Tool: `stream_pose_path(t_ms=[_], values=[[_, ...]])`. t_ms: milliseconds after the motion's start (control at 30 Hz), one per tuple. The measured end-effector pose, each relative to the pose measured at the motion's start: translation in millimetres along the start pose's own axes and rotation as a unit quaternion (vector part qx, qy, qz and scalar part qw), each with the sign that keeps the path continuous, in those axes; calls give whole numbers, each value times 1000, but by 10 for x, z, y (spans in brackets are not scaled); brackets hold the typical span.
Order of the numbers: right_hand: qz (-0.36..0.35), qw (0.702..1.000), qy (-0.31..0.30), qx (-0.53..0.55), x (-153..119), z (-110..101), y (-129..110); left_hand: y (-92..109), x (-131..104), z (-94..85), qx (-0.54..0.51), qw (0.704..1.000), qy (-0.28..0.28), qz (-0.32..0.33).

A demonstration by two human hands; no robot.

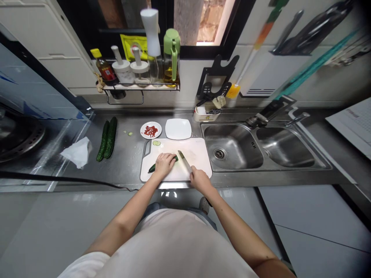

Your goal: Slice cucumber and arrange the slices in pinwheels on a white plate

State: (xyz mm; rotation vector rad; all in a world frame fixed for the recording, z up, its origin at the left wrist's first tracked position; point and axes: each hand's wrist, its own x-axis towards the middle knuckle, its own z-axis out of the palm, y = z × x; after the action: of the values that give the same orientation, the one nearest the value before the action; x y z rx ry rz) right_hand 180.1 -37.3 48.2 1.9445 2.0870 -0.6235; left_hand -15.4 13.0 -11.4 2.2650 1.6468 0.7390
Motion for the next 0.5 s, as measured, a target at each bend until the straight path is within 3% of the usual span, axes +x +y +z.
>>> stream_pose_path(t_ms=[167, 333, 400, 500], values=[[-5, 999, 23, -26, -35, -76, -16, -68, -47, -54, -25, 996, 69, -59], [-29, 990, 124, -60, -1, -59, 84, -182, -20, -214, -107, 974, 134, -150], [-43, 985, 154, -66, 24, -28, 130, -191, 14, -294, -142, 969, 122, -163], [-60, 980, 179, -67, 53, 15, 165, -141, 64, -395, -186, 972, 56, -132]])
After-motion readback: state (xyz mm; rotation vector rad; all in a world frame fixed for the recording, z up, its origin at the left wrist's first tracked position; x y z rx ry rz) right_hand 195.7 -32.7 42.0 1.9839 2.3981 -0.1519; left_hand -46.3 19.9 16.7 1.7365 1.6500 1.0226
